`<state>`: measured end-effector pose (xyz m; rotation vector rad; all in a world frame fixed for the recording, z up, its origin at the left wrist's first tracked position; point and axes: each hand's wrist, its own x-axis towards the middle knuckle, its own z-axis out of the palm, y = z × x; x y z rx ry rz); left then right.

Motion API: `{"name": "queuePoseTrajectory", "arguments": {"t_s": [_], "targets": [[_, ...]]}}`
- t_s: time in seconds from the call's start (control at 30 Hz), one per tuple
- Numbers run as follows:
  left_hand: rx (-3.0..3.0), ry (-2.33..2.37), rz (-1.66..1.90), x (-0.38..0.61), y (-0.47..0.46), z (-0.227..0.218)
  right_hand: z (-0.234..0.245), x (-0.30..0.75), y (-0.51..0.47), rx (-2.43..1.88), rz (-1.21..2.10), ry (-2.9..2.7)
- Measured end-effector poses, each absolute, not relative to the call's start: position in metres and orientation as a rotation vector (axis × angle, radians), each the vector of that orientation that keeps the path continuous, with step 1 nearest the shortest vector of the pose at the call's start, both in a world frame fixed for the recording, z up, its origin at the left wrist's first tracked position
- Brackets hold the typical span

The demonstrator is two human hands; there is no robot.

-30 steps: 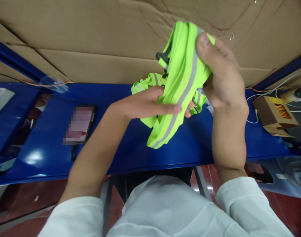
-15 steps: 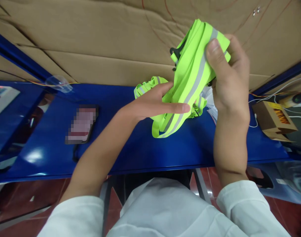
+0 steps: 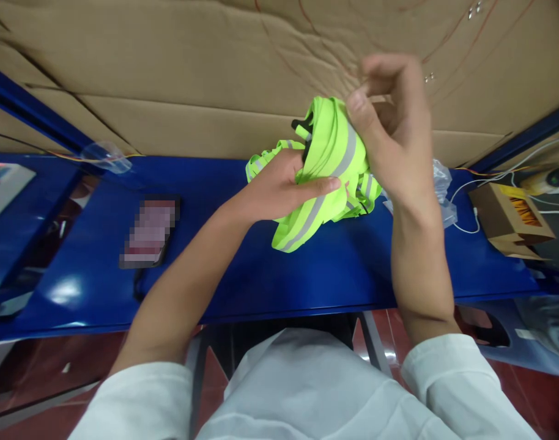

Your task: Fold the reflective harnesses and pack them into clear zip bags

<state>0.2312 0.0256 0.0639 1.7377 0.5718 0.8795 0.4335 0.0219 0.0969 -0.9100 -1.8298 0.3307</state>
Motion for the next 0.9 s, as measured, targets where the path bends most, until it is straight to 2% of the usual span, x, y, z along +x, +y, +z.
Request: {"name": "queuePoseTrajectory", "arguments": {"t_s": [0.13,0.53,0.83,0.9], "targets": [[1.719,0.661,0.944,0.228,0.027,0.063,0.104,0.436,0.014,-0.861,0.301,-2.225],[1.197,0.546,0.885,0.254,0.026,0.045,0.084,0.416,0.024,-1.111,0.163,-1.681],[1.161,0.384,0.759,0.254,0.026,0.046,0.085,0.412,0.024,-1.045,0.142,-1.583],[1.231,0.364,0.741,0.253,0.024,0.048,0.087,0.412,0.022,-1.040,0.223,-1.585]]}}
